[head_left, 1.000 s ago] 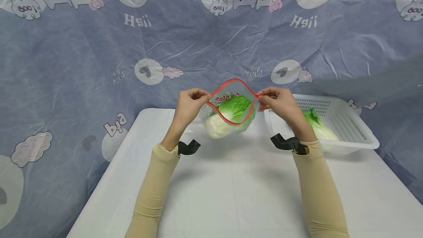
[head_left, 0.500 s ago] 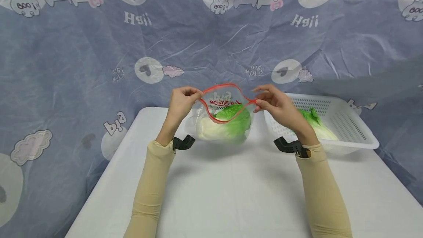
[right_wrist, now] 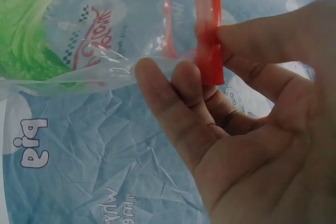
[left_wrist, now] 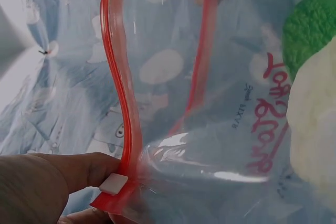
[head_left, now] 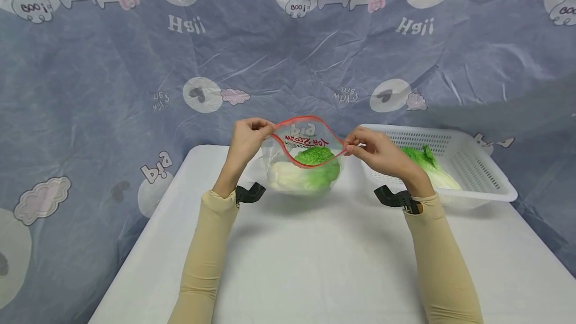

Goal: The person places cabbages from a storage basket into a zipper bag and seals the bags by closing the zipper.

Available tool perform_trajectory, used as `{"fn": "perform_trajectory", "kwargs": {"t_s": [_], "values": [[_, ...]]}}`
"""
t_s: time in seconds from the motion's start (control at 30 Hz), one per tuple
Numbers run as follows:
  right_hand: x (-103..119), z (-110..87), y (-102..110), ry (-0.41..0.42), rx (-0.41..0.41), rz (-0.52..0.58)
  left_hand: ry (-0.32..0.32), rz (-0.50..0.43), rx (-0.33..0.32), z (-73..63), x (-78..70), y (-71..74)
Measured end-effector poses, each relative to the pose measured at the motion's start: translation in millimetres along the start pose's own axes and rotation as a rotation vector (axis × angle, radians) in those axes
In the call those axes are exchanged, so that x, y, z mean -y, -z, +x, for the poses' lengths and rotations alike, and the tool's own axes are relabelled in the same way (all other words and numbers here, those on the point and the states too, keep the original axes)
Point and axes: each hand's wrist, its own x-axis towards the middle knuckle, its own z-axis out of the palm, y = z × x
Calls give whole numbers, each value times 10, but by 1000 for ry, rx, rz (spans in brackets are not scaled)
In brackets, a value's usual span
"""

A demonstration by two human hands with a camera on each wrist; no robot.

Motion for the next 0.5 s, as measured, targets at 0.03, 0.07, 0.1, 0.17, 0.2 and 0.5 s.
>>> {"fn": "perform_trajectory", "kwargs": {"t_s": [0.03,0.07,0.1,0.17,0.2,0.5], "values": [[-5,-5,5,9,3,-1,0,2,0,-1,0,10],[-9,-10,9,17,8,2,-2,8,-1,-1,0,19],[-10,-15,13,22,10,6,-1,10,1,-2,-3,27],[-9,-21,17,26,10,14,-3,13,0,-3,-14,42],[-7,-22,20,25,6,15,-5,16,-2,-3,-20,49],[20,50,-4,-42,-79,-9,21,109,155,-90,-107,116]]}}
